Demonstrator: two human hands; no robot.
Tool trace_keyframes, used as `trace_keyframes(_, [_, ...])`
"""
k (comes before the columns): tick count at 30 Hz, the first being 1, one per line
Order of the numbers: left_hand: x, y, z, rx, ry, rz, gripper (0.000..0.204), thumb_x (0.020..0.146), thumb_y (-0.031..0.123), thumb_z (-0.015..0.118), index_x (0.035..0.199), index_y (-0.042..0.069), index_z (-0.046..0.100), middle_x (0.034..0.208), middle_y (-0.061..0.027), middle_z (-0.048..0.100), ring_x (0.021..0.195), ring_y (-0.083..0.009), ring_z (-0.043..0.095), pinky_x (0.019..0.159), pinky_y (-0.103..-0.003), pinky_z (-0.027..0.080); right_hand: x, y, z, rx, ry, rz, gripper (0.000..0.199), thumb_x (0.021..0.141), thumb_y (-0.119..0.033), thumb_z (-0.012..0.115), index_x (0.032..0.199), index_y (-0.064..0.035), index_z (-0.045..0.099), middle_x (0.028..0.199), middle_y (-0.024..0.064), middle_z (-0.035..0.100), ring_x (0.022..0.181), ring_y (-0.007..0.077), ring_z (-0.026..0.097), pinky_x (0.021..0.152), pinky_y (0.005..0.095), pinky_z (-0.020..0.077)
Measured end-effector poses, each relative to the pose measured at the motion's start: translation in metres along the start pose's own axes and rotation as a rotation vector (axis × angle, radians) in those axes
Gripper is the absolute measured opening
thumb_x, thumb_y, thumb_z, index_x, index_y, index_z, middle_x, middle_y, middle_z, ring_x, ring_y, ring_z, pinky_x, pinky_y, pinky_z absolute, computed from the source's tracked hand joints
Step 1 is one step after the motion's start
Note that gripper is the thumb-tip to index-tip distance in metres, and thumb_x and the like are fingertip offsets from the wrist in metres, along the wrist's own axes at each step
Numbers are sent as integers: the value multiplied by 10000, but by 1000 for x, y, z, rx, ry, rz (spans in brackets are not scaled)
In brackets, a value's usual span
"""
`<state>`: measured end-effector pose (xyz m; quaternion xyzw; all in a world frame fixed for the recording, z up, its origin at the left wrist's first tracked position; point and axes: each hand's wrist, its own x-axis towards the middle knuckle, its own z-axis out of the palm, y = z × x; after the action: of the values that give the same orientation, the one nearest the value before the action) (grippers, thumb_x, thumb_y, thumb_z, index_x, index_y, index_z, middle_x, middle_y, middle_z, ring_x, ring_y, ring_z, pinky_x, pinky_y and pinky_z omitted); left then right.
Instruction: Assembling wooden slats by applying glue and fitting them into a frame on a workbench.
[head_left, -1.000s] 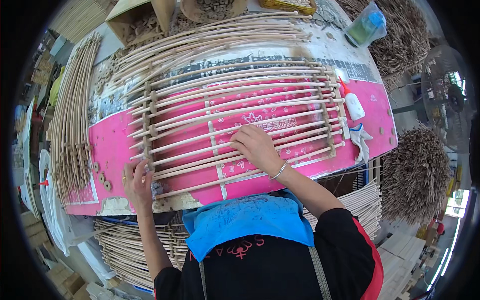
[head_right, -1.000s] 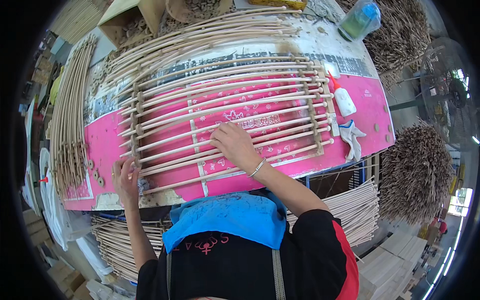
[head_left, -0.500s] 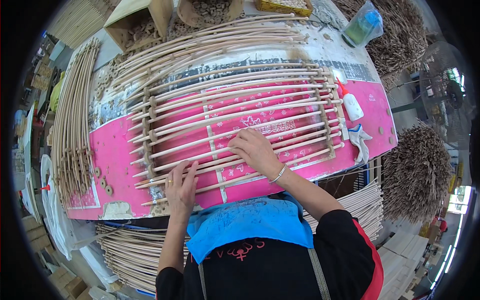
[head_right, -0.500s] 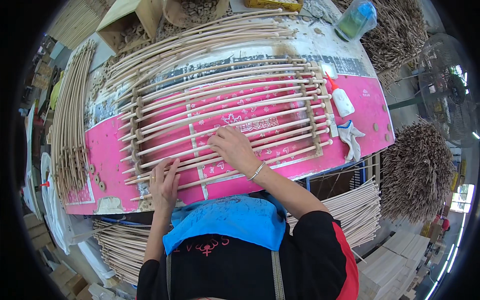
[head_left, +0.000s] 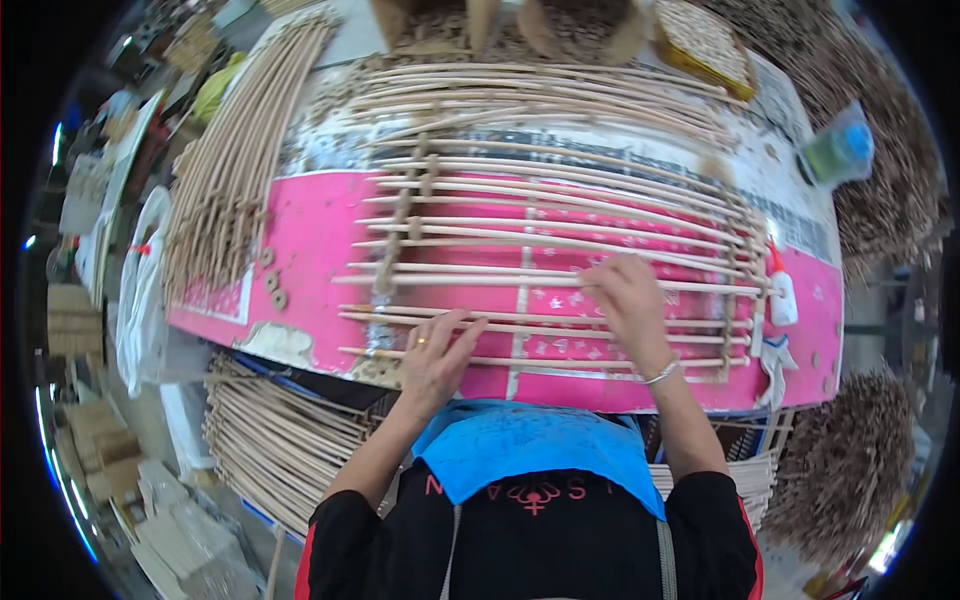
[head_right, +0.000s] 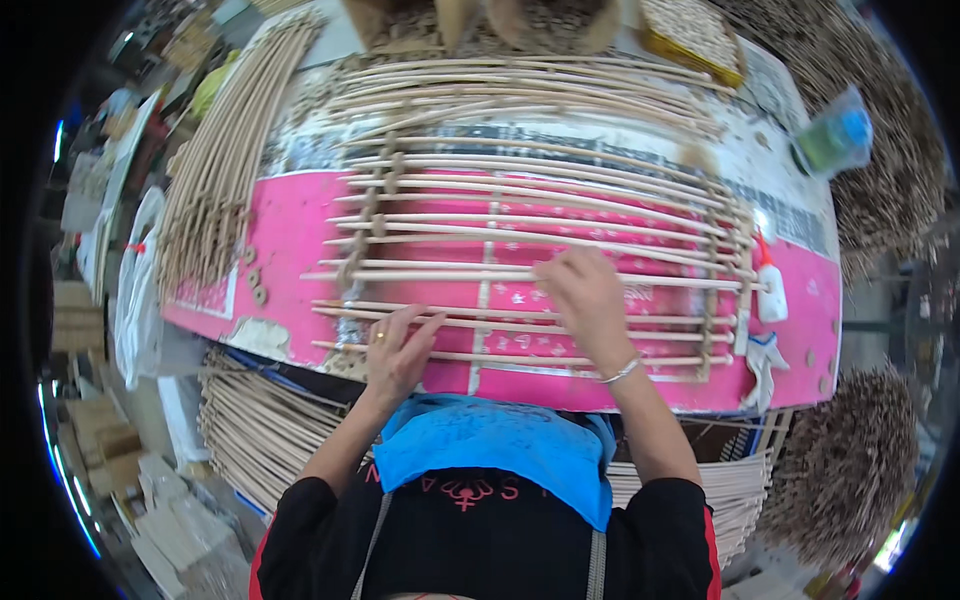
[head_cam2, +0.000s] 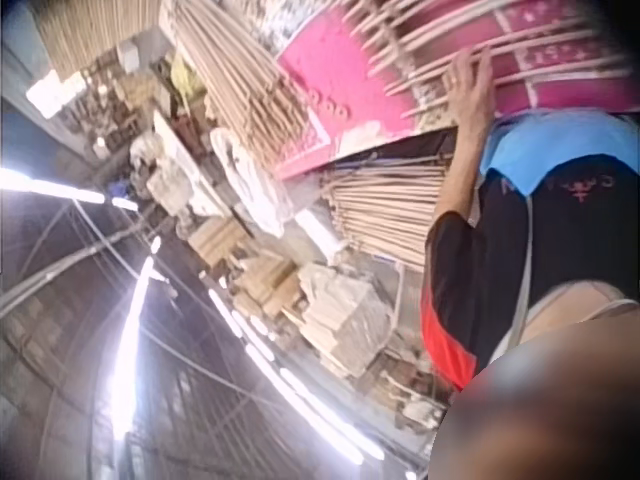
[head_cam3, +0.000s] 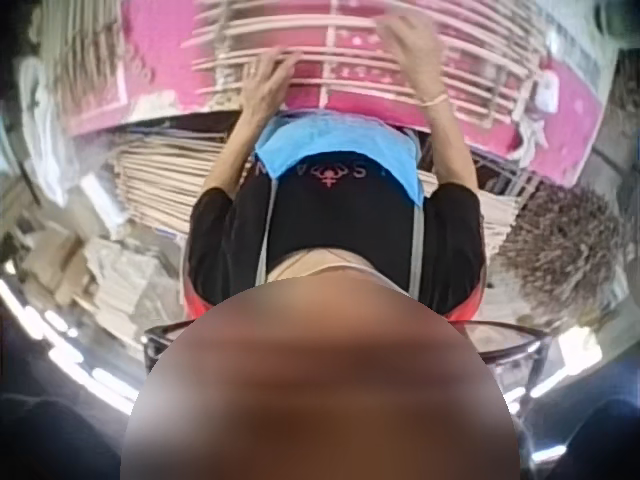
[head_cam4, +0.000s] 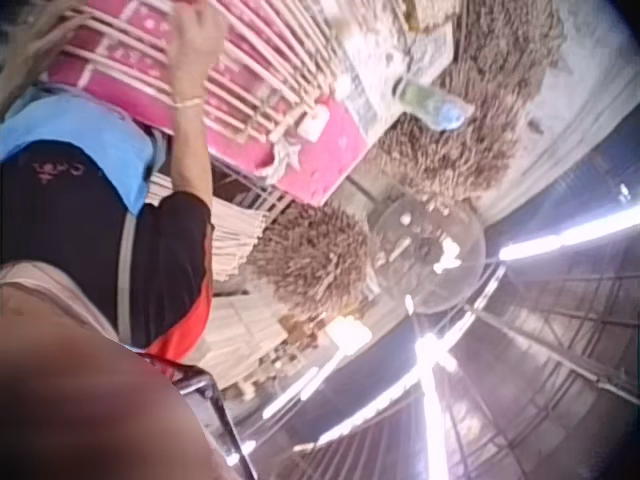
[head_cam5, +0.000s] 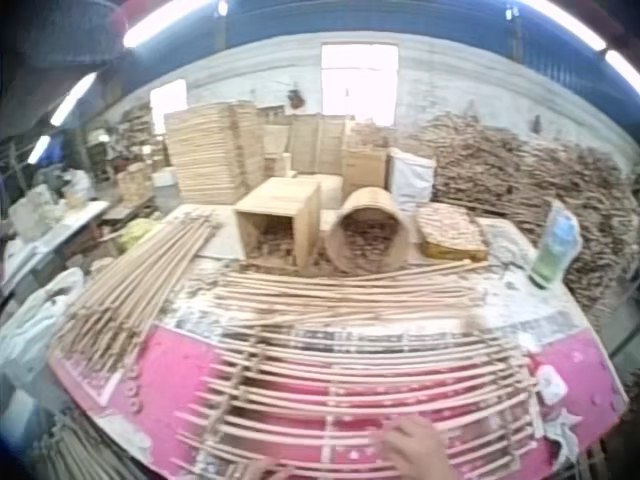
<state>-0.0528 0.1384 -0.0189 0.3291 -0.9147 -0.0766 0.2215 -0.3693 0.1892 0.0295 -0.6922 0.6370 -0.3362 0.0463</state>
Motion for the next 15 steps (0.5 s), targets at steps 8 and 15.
trace_keyframes(8, [-4,-4,-8,-23,1,-125,440,909,125,724,1347,157,707,1352,-57,607,1205,-251,625,998,-417,465,49,62,-8,57,120,42,111,880,-71,766,988,-66,743,922,81,675,888,289,649,786,406,503])
trace_keyframes(15, [-13,-26,-30,-13,116,-259,417,913,83,712,1327,131,709,1288,-79,642,1116,-296,628,960,-420,476,55,70,19,74,35,46,113,903,-90,749,1003,-42,730,938,97,661,910,290,644,798,397,508])
